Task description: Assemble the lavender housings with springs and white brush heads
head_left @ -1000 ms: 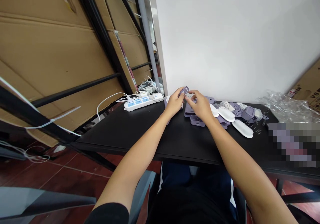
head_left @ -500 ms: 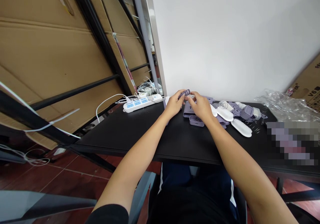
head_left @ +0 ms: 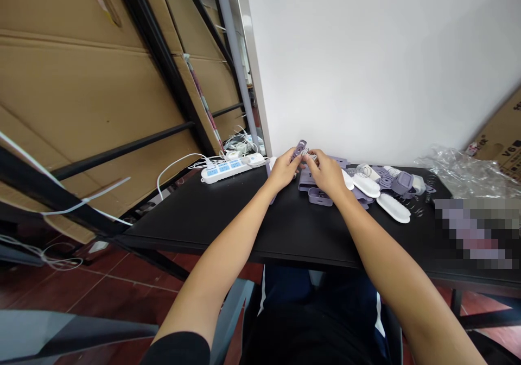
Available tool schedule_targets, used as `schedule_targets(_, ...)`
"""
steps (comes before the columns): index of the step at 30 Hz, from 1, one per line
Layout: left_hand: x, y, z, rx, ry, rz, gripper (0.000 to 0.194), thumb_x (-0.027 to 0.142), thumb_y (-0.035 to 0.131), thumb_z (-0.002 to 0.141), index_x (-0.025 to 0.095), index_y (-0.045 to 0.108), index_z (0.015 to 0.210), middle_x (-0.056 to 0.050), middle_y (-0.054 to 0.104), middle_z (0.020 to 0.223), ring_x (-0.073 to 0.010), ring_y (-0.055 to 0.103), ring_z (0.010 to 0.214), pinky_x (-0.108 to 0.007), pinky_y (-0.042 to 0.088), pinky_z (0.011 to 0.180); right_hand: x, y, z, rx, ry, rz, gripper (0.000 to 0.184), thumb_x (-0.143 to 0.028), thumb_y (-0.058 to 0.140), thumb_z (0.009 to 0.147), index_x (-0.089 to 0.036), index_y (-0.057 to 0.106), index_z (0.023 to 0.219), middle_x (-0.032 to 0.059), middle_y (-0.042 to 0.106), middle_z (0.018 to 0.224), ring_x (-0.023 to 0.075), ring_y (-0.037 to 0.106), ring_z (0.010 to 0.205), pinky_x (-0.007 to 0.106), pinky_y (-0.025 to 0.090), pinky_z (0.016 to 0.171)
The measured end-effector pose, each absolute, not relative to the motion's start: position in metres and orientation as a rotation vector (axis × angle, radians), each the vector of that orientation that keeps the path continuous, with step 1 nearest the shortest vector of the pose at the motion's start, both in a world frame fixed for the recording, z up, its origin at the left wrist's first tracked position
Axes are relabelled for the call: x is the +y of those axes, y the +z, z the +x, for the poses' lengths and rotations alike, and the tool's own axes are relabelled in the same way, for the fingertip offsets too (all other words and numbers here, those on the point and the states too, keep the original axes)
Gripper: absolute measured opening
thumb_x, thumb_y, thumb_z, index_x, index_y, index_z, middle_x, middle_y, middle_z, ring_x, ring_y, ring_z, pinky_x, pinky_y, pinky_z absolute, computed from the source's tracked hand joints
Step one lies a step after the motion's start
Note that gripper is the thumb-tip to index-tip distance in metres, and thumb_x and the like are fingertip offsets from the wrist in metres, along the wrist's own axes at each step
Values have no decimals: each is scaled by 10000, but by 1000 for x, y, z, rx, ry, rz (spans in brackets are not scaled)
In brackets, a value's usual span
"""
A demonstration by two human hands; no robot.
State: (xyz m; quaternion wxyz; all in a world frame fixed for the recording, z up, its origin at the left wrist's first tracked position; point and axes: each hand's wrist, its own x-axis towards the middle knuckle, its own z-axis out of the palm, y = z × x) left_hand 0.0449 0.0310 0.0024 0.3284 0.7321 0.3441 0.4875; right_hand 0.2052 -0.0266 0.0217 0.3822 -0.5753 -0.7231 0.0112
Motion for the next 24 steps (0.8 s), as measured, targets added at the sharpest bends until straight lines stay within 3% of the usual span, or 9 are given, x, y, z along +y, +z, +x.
schedule_targets(8, 13, 11, 44, 1018, 1225, 2073, 391, 329, 536, 1027, 222, 625, 1392, -33, 760, 1020, -174, 728, 853, -269, 553, 850, -30, 25, 203, -1852, 48, -1467, 400, -474, 419, 1077, -230, 633, 1312, 88, 794, 1074, 279, 728, 945, 312, 447, 759)
schedule_targets(18, 10, 12, 42, 1150, 1221, 2232, 431, 322, 524, 1036, 241, 592, 1454, -43, 775, 1112, -204, 725, 940, -281, 527, 883, -29, 20, 198, -1854, 40, -1471, 375, -470, 419, 1084, -227, 634, 1271, 89, 796, 1132, 295, 734, 1026, 324, 462, 794)
schedule_targets(24, 11, 11, 40, 1155, 1214, 2263, 431, 345, 504, 1042, 243, 588, 1452, -35, 778, 1115, -190, 721, 917, -275, 532, 873, -30, 23, 201, -1872, 79, -1468, 374, -467, 409, 1084, -243, 652, 1257, 79, 801, 1090, 290, 739, 978, 317, 458, 765)
